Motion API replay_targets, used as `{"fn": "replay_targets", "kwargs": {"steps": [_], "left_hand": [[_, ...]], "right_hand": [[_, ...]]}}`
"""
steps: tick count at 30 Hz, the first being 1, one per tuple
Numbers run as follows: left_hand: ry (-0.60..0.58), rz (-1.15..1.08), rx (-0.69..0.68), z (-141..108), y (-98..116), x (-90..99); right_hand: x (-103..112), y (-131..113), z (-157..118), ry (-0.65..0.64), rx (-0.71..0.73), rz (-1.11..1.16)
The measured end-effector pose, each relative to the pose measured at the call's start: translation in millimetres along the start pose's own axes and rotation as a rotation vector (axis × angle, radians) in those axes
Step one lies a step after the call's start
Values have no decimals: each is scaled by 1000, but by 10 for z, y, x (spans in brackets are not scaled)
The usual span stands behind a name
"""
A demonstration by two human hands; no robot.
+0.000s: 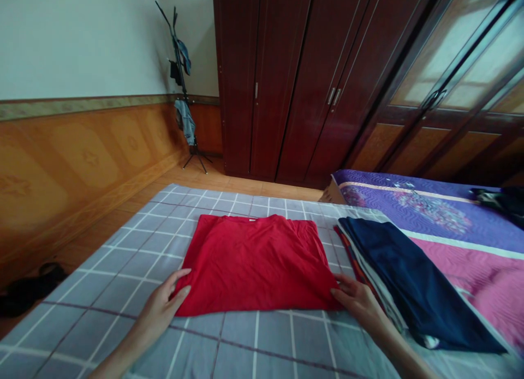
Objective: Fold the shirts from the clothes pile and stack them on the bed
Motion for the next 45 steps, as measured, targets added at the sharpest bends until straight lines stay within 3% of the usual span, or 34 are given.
{"fn": "replay_targets", "kwargs": {"steps": [4, 8, 11, 14, 17, 19, 22, 25, 29, 33, 41, 45], "left_hand": [[-57, 45, -70, 34, 133, 112], [-212, 216, -106, -37, 16, 248], [-226, 379, -150, 78, -52, 317], [-114, 562, -167, 493, 37, 369], [63, 729, -107, 1036, 181, 342], [99, 778, -72, 1319, 246, 243], [85, 792, -90, 1527, 286, 49], [132, 808, -113, 1557, 267, -42], [205, 808, -103, 1558, 183, 34], [170, 880, -72, 1571, 138, 64], [180, 907, -22, 1543, 181, 2], [323, 885, -175, 1433, 376, 16]], "right_hand": [[28, 14, -263, 12, 42, -110], [47, 245, -576, 100, 93, -369], [75, 364, -595, 129, 121, -499], [148, 249, -291, 162, 86, -591], [194, 7, 216, 343, 23, -829], [150, -119, 549, 454, 23, -912], [11, -185, 921, 553, 50, -969], [-67, -152, 1123, 624, 68, -985], [26, -84, 1214, 662, 79, -966], [108, -49, 1214, 675, 78, -969], [23, -145, 1145, 624, 113, -970], [-24, -328, 1051, 527, 132, -888]]}}
Point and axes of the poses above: each hand's wrist, its own z-axis towards the middle knuckle, its own x-axis out of the back of the hand, y = z × x, the point moved 2 cm from there along z, towards the middle knuckle, and after that the axes turned 1 degree about -y, right-handed, at the moved point
